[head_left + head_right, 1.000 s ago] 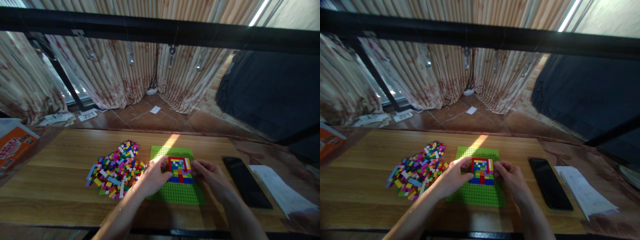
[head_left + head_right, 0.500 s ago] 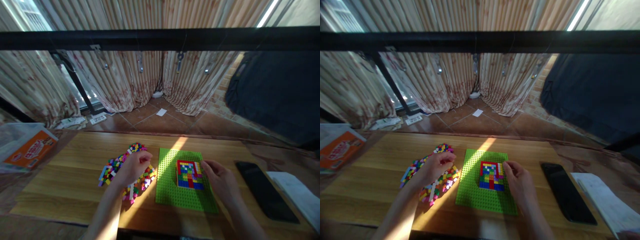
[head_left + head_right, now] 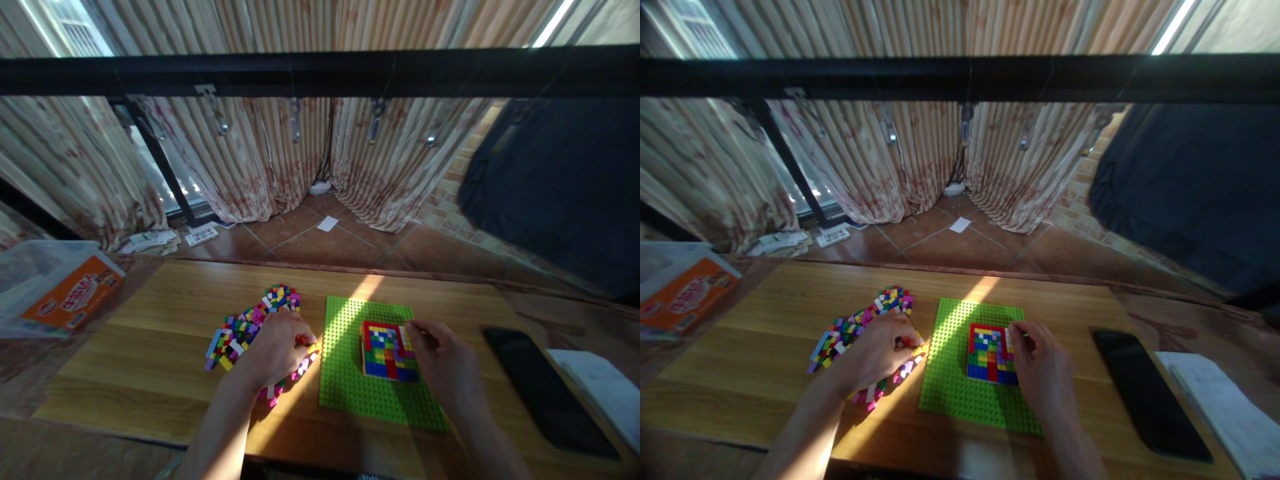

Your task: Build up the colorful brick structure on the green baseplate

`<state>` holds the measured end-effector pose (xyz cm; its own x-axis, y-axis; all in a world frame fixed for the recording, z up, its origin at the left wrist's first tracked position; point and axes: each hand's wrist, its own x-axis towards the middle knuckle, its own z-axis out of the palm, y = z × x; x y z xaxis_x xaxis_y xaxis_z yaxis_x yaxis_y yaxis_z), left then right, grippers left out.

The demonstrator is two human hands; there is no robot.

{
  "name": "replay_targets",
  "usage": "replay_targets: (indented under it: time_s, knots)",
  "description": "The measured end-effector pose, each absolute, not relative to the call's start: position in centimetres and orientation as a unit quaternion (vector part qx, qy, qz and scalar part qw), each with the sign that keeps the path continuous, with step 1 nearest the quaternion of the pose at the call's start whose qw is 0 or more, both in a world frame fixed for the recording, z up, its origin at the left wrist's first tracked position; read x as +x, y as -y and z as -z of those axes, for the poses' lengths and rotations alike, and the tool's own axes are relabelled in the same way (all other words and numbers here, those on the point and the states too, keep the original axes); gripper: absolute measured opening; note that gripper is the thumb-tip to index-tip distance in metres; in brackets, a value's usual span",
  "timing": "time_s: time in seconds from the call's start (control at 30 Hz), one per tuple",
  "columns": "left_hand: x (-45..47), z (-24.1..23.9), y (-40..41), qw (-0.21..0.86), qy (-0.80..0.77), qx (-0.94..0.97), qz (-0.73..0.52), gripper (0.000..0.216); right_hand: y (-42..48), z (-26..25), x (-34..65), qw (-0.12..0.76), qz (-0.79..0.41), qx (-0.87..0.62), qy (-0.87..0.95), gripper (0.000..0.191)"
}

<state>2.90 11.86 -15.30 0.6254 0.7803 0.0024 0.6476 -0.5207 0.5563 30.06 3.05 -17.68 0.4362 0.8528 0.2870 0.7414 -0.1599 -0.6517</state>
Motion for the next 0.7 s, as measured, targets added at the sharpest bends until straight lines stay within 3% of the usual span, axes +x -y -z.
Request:
replay_targets:
  time_s: [0.23,0.7]
  knots:
    - [3.3,15.8,-11.6,0.188,-0.434,0.873,-0.120,0.005,-3.0,17.6,30.2,0.375,-0.070,-0.749,0.542,0.031]
    - [3.9,15.8,-11.9,0.171,-0.463,0.866,-0.082,0.005,-2.9,17.6,30.2,0.368,-0.083,-0.750,0.543,0.031]
